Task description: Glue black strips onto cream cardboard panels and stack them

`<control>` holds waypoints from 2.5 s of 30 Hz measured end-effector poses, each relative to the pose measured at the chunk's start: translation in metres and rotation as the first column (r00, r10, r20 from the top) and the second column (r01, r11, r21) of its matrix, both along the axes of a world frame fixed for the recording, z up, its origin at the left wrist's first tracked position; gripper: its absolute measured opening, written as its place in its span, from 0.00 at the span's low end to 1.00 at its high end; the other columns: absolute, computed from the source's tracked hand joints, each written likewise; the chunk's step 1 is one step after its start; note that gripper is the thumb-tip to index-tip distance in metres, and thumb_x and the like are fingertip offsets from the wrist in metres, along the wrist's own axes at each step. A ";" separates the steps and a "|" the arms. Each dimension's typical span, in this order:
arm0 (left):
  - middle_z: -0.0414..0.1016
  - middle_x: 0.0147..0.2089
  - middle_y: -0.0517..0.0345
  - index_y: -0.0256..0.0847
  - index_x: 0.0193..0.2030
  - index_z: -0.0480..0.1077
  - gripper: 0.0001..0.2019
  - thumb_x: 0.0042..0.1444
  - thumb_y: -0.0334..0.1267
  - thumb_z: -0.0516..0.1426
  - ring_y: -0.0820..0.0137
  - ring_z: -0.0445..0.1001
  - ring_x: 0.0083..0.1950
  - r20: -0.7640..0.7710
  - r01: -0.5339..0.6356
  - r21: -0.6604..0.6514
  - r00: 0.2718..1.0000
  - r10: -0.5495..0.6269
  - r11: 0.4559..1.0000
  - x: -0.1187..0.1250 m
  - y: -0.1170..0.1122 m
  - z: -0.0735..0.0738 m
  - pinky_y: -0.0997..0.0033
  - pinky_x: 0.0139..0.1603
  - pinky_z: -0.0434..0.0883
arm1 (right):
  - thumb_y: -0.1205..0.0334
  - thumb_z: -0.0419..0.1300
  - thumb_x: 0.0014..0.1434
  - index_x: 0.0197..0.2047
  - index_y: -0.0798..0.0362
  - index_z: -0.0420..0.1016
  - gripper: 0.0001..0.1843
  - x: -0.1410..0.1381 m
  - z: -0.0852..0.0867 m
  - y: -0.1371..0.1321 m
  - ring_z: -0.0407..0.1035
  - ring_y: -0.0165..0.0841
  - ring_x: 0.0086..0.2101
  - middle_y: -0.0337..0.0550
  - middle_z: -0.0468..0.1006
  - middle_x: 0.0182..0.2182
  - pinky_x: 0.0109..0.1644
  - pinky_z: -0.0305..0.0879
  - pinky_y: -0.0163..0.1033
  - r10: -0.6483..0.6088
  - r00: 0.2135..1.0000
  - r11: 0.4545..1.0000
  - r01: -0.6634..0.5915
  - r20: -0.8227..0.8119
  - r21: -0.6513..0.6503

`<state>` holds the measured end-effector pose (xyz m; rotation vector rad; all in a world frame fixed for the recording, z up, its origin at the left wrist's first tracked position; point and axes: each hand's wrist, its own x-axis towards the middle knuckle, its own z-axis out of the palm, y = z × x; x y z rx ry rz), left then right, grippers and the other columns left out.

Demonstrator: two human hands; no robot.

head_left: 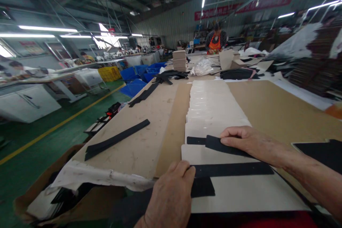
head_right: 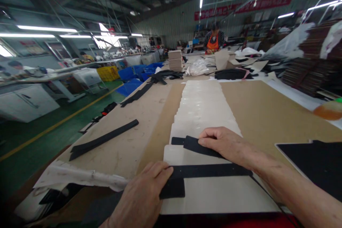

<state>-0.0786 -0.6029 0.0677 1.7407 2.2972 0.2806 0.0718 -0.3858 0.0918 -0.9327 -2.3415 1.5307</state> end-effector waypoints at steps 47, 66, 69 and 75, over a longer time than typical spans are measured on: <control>0.46 0.73 0.34 0.44 0.65 0.61 0.29 0.56 0.36 0.59 0.43 0.64 0.61 -0.080 0.108 -0.083 0.990 -0.115 0.991 -0.014 0.018 -0.053 0.47 0.50 0.74 | 0.63 0.58 0.58 0.31 0.50 0.82 0.11 -0.094 -0.044 -0.012 0.70 0.35 0.31 0.43 0.81 0.31 0.36 0.60 0.40 0.313 0.914 0.800 -0.401 0.259 0.446; 0.47 0.74 0.46 0.51 0.64 0.62 0.31 0.52 0.37 0.62 0.52 0.60 0.66 -0.058 0.013 -0.226 0.998 -0.027 0.974 -0.013 0.028 -0.032 0.52 0.60 0.69 | 0.59 0.59 0.58 0.41 0.50 0.80 0.11 -0.078 -0.034 -0.001 0.71 0.32 0.28 0.39 0.80 0.28 0.31 0.59 0.36 0.287 0.903 0.839 -0.398 0.321 0.371; 0.49 0.74 0.46 0.51 0.64 0.63 0.31 0.52 0.38 0.64 0.53 0.61 0.65 -0.070 0.017 -0.207 0.997 -0.032 0.978 -0.013 0.027 -0.033 0.53 0.61 0.68 | 0.55 0.62 0.56 0.48 0.46 0.77 0.16 -0.034 -0.028 0.022 0.72 0.31 0.30 0.36 0.80 0.32 0.32 0.61 0.35 0.260 0.904 0.895 -0.358 0.340 0.267; 0.54 0.72 0.51 0.54 0.62 0.67 0.33 0.48 0.29 0.62 0.55 0.65 0.63 -0.163 -0.018 -0.142 0.987 -0.005 0.990 -0.012 0.026 -0.040 0.57 0.60 0.70 | 0.51 0.62 0.55 0.50 0.45 0.77 0.19 0.063 -0.049 0.054 0.74 0.40 0.43 0.43 0.81 0.44 0.45 0.69 0.41 -0.064 0.948 0.958 -0.029 0.313 0.285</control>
